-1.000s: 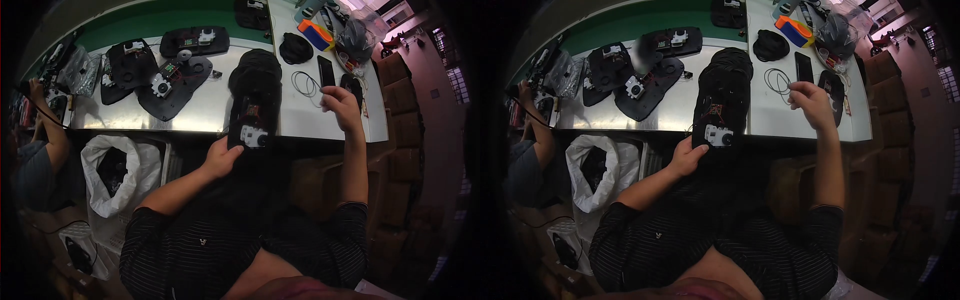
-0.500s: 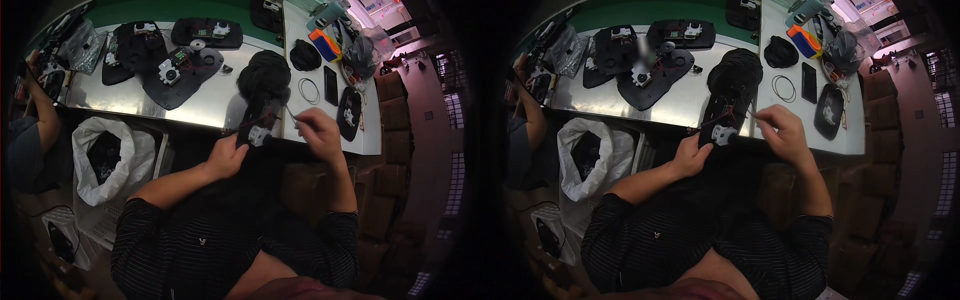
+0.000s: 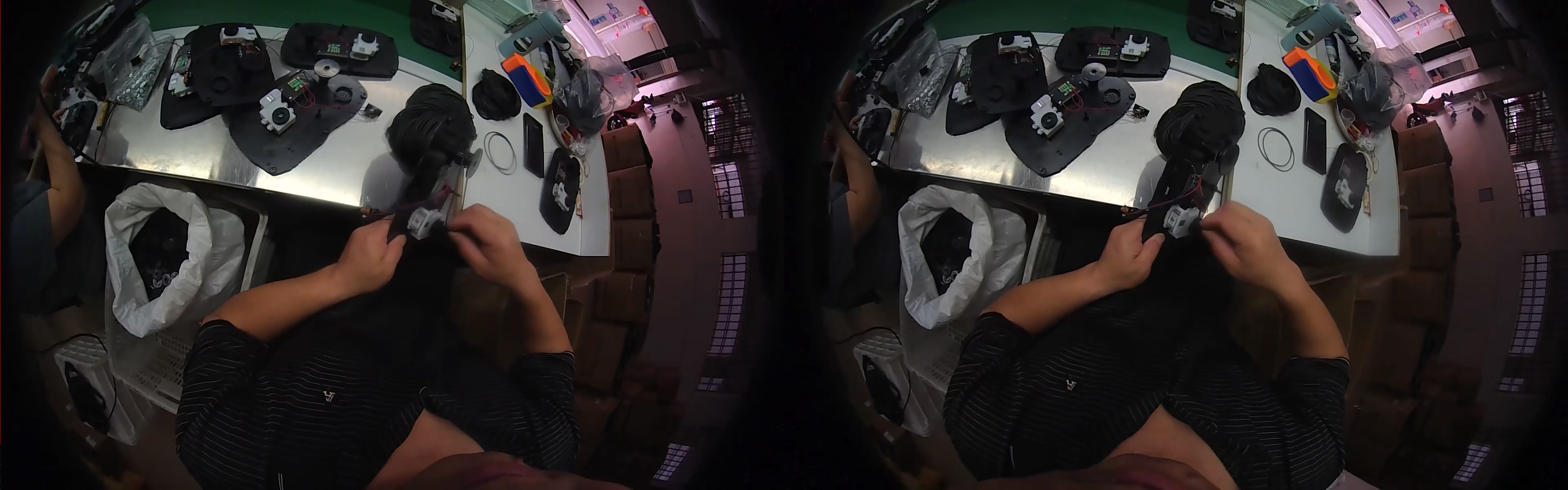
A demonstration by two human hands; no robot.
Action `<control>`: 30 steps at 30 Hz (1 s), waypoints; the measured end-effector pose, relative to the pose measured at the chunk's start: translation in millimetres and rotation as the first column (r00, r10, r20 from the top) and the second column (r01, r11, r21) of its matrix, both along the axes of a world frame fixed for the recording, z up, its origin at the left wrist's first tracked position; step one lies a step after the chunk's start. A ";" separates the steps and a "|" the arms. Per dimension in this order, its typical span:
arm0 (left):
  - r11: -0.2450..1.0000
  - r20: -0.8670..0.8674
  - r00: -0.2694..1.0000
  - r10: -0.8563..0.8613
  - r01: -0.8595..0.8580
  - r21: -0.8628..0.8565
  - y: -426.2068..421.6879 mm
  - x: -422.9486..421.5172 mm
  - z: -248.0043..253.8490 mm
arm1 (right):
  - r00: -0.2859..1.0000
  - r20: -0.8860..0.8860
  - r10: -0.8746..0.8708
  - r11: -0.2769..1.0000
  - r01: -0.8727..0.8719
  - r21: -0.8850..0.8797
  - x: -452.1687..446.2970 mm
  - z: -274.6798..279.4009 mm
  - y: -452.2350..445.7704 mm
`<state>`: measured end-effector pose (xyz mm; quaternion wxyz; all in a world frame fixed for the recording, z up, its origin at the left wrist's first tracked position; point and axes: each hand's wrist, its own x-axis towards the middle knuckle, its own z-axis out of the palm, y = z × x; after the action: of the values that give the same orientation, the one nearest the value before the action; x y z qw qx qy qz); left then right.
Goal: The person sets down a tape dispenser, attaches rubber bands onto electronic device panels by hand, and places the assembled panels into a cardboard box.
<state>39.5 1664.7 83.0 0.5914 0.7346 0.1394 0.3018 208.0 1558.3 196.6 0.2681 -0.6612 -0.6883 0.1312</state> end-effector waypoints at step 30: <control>0.860 0.008 1.000 -0.027 0.027 -0.509 -6.0 2.2 -22.5 | 0.990 0.134 -0.030 0.999 0.023 0.047 -19.4 -17.7 -8.6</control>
<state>41.7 1658.7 60.5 0.7685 0.5543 0.2038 0.2461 188.5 1549.7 178.9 0.2376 -0.6713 -0.6988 0.0668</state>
